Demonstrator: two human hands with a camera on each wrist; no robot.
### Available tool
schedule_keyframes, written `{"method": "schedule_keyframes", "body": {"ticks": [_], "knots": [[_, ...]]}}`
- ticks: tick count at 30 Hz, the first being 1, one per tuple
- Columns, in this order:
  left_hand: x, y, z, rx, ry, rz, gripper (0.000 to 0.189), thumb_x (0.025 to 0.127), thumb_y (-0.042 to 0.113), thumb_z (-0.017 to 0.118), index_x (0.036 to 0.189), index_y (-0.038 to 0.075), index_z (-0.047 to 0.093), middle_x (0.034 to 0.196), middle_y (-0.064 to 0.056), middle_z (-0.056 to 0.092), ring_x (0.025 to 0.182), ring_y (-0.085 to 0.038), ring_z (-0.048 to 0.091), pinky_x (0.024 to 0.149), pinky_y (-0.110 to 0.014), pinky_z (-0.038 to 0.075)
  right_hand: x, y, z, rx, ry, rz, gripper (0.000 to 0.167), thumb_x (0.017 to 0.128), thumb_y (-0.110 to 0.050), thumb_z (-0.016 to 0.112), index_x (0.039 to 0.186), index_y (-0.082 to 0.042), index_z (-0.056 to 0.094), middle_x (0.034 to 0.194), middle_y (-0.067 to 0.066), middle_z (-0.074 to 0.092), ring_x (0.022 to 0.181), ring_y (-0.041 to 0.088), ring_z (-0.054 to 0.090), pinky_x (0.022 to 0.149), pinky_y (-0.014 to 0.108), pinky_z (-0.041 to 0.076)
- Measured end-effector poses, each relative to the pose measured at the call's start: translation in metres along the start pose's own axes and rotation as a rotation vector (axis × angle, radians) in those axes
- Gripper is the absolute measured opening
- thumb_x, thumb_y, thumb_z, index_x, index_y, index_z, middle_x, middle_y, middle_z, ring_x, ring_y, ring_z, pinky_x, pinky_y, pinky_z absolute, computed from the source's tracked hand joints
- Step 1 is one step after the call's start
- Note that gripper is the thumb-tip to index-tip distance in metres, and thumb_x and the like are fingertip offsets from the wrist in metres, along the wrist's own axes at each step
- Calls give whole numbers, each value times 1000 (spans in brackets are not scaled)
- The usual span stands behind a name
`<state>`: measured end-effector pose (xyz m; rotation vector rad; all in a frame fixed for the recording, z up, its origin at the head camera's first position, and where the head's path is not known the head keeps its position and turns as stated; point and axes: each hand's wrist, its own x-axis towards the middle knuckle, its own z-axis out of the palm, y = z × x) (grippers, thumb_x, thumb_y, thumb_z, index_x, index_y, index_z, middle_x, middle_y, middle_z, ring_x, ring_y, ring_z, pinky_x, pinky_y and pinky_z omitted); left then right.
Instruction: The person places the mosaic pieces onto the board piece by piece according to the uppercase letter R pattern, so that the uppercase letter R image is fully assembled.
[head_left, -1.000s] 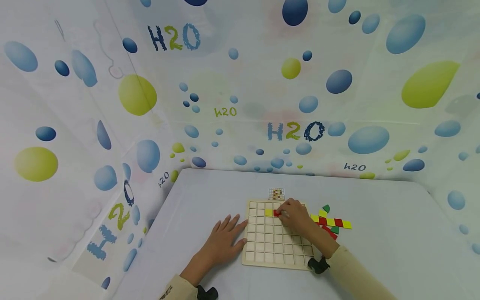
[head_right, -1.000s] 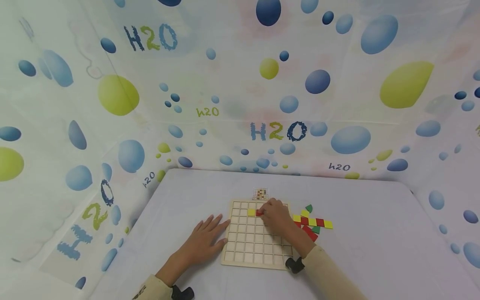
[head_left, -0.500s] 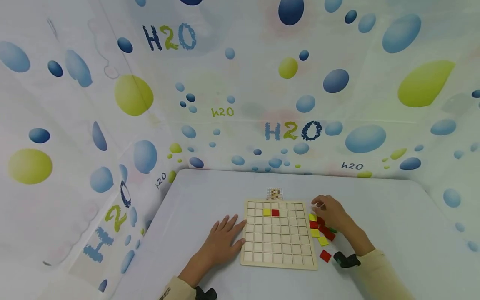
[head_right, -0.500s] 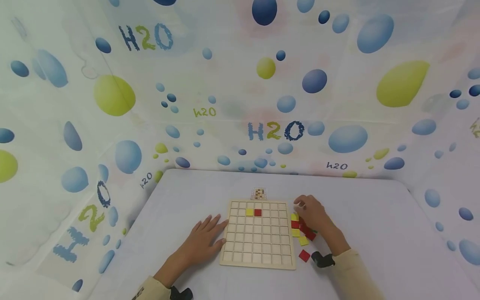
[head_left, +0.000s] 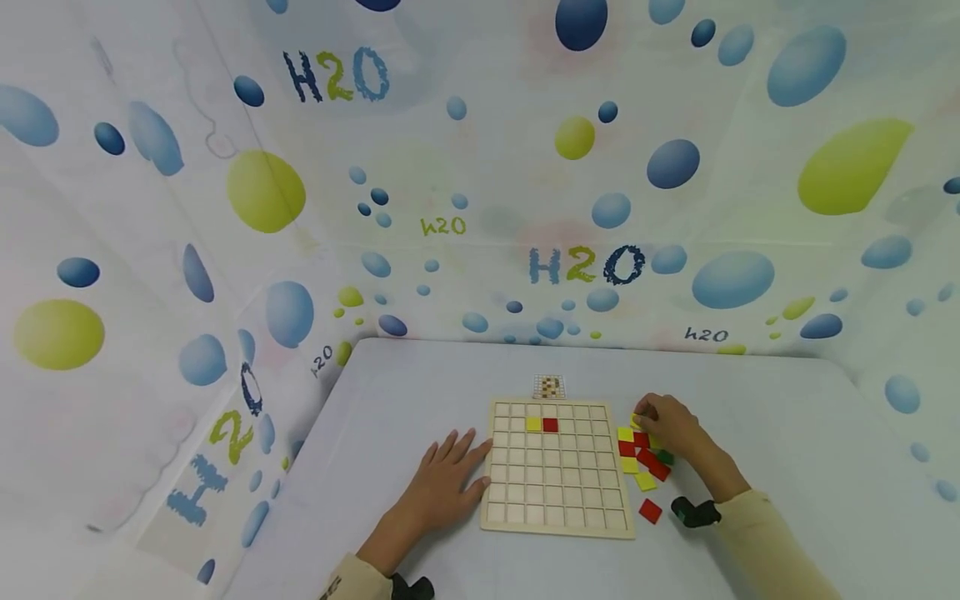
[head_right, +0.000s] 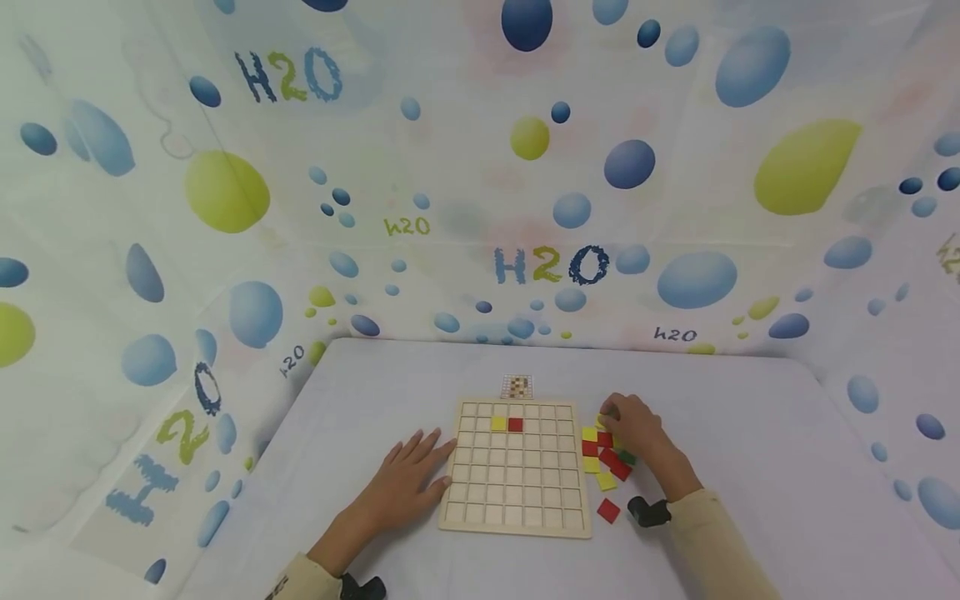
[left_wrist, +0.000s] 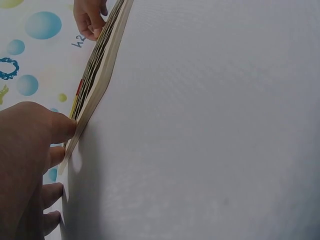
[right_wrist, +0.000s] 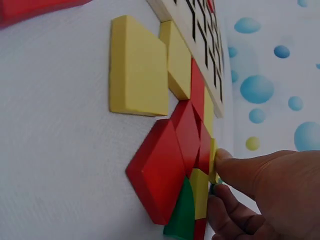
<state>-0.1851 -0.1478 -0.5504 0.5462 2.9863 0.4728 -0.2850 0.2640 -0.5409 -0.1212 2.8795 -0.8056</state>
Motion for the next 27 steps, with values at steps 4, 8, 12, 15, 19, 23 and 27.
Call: {"method": "schedule_keyframes", "body": {"ticks": [4,8,12,15,19,23,27], "knots": [[0,0,1,-11,-1,4,60,108,48,51,163,27,43,172,-8,33,161,-39,24,125,-67,22,-1,-2,-1,33,-3,-7,23,100,-18,71,117,-2,66,103,14,63,94,27,57,86,48,56],[0,0,1,-16,-2,8,60,108,48,51,163,27,43,172,-8,34,161,-39,25,125,-67,22,-5,-3,-7,79,-57,-18,34,98,-18,74,125,0,65,113,17,63,102,31,57,95,50,58],[-1,2,0,-23,-2,6,60,108,48,52,163,26,43,172,-9,34,161,-39,24,125,-68,22,-6,-3,-10,86,-74,-32,35,97,-14,74,127,2,64,116,19,63,105,33,57,98,52,57],[-2,1,-1,-17,-3,5,60,108,48,51,163,27,43,172,-9,33,161,-39,24,125,-67,22,-3,-2,-7,88,-54,-40,33,98,-12,72,127,2,64,113,18,61,102,31,56,95,49,58],[-2,0,0,-5,-1,6,60,108,49,51,164,28,42,172,-8,33,161,-39,24,125,-67,23,2,-2,2,87,-5,-76,32,100,-10,70,128,3,62,109,18,57,99,30,54,91,45,57],[-2,0,-1,-2,-2,1,60,108,49,51,164,28,42,172,-8,33,161,-38,24,125,-67,23,7,-3,11,82,37,-107,30,102,-10,67,129,4,60,108,18,52,98,30,51,87,41,52],[-3,1,-2,-6,-1,1,60,108,49,51,163,27,42,172,-8,33,161,-39,24,125,-67,22,7,-7,17,72,68,-116,28,103,-9,65,128,4,60,106,18,51,97,29,51,86,42,52]]}}
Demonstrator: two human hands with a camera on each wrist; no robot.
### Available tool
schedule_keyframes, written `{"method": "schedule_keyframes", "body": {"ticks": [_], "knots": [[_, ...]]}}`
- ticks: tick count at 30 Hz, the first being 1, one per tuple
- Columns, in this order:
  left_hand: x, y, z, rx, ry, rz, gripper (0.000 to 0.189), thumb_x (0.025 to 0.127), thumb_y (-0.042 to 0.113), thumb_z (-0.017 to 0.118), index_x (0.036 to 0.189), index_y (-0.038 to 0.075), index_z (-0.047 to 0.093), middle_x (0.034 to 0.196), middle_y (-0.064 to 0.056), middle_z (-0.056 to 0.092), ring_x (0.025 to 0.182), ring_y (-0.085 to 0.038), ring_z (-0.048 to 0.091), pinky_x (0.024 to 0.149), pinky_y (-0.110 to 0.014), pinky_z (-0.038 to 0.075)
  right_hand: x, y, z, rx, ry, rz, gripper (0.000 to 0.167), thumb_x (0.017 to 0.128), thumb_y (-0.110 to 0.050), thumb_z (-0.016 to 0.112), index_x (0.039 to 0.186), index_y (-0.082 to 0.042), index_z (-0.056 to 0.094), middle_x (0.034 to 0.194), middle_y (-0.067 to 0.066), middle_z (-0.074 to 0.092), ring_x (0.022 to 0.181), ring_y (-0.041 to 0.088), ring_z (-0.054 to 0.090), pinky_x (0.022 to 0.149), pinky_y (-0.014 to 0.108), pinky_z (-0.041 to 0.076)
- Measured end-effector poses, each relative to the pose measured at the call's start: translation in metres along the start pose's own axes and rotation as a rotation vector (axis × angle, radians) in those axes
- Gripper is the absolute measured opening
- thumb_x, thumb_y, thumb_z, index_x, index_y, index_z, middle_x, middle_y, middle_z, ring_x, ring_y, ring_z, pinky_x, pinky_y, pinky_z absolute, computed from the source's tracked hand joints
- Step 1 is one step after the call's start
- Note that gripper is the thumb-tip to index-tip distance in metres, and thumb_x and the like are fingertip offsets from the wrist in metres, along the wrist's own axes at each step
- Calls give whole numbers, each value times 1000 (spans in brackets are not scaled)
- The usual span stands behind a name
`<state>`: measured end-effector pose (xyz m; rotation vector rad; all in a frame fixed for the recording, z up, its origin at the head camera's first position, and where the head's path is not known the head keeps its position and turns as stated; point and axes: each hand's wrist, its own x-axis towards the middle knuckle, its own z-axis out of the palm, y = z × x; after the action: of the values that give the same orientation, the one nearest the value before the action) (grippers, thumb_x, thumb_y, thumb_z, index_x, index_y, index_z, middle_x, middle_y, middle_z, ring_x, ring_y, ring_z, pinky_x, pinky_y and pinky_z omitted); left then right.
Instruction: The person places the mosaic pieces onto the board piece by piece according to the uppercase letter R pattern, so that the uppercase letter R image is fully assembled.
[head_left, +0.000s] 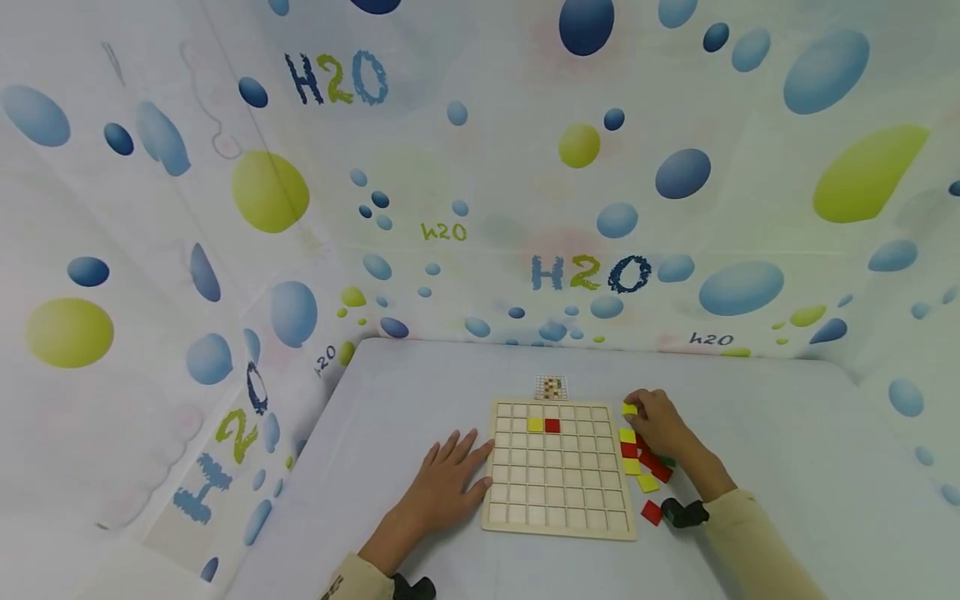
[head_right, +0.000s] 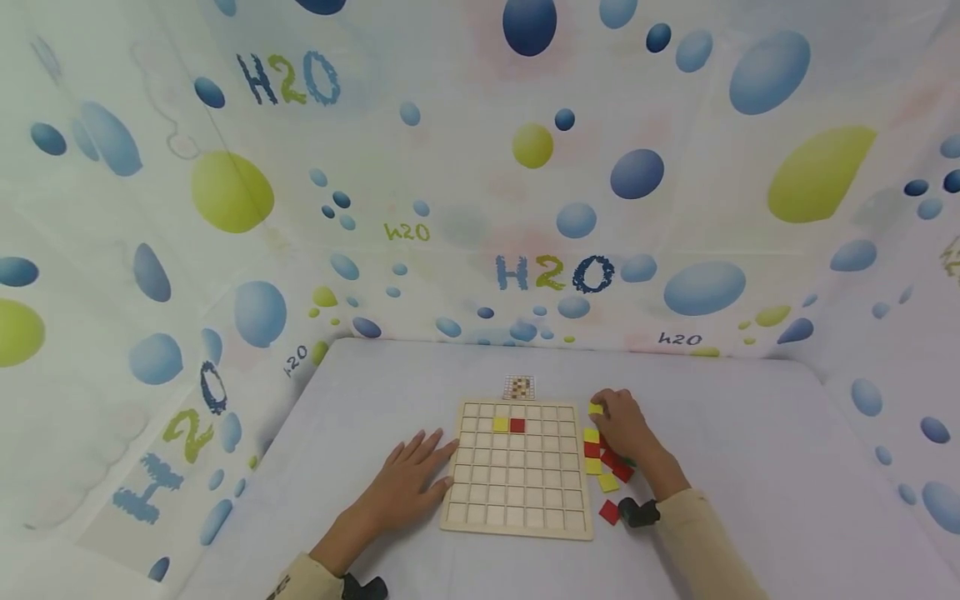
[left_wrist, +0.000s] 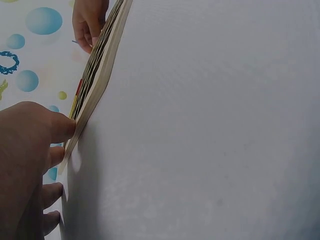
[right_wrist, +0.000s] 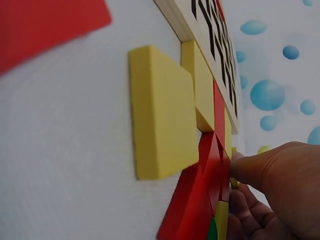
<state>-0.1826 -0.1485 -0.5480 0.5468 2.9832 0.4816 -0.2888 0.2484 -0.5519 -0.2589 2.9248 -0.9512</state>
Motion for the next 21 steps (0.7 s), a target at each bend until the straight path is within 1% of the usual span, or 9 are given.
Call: {"method": "schedule_keyframes", "body": {"ticks": [7,12,14,17,21], "knots": [[0,-1,1,-3,4,11,60,108,48,51,163,26,43,172,-9,34,161,-40,25,125,-67,23,-7,-6,1,-28,5,-26,24,102,-9,68,122,3,62,106,17,55,96,28,52,88,46,54],[-1,-3,1,1,5,17,60,108,48,51,163,26,42,172,-9,33,161,-40,25,125,-67,23,-11,-12,3,-2,29,-16,28,103,-12,68,127,3,63,111,19,56,99,28,55,92,48,54],[-2,-4,1,1,5,21,60,108,48,51,163,26,43,172,-9,34,161,-39,25,125,-67,23,-12,-17,6,14,32,-28,29,104,-13,67,128,2,63,115,20,57,102,29,57,95,50,55],[-3,-6,1,7,3,25,60,108,49,51,163,27,42,172,-8,34,161,-39,25,125,-67,23,-13,-26,10,42,28,-70,29,104,-13,67,128,3,63,120,23,58,105,31,60,96,53,55],[-4,-8,2,13,0,30,60,108,49,50,164,27,42,172,-8,33,161,-38,24,125,-67,23,-13,-42,22,47,19,-85,29,103,-14,70,127,0,65,120,21,59,102,29,60,93,51,56]]}}
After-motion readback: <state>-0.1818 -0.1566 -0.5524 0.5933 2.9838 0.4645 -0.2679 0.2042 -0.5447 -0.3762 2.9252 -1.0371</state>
